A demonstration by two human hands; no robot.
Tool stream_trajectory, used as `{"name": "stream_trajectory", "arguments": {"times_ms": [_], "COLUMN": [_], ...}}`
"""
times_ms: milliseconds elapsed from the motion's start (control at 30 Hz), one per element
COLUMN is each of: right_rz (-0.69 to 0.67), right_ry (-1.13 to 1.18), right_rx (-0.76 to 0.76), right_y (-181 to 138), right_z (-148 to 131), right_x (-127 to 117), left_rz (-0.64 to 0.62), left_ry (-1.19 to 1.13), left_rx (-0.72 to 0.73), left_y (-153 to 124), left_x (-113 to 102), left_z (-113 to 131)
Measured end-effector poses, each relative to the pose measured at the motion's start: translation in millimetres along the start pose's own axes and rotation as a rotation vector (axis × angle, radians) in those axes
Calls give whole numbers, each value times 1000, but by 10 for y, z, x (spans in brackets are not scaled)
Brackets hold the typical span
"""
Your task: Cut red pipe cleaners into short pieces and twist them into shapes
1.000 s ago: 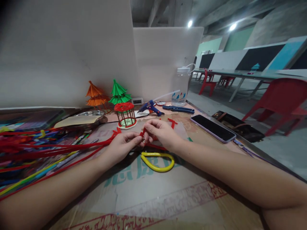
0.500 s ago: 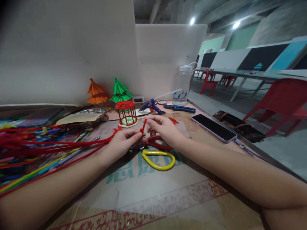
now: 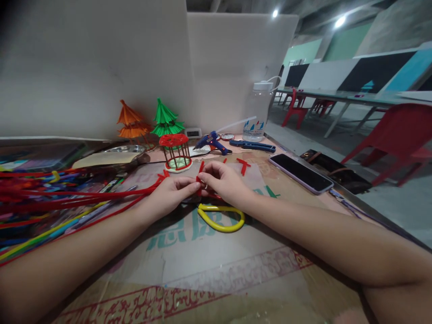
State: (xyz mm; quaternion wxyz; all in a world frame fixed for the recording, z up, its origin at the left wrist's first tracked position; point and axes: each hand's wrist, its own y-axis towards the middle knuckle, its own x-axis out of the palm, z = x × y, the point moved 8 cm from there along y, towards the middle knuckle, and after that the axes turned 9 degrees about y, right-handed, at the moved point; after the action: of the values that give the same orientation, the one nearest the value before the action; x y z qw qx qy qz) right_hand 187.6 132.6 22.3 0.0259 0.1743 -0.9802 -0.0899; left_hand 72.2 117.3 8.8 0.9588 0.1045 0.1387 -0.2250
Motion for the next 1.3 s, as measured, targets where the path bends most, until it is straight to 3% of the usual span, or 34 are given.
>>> {"name": "stream_trajectory", "arguments": {"times_ms": [133, 333, 567, 1300], "right_rz": [1, -21, -50, 59], "right_ry": [-49, 99, 62, -44], "right_rx": [-46, 40, 61, -56], "right_y": [-6, 7, 42, 8], "right_z": [-37, 6, 14, -78], "right_x": [3, 24, 28, -18], "left_rz": [-11, 8, -13, -44], "left_ry": [2, -20, 3, -33], "left_rx": [3, -8, -34, -28], "left_y": [-5, -3, -7, 10], "left_x": [7, -7, -1, 2], "left_z": [-2, -25, -61, -51]}}
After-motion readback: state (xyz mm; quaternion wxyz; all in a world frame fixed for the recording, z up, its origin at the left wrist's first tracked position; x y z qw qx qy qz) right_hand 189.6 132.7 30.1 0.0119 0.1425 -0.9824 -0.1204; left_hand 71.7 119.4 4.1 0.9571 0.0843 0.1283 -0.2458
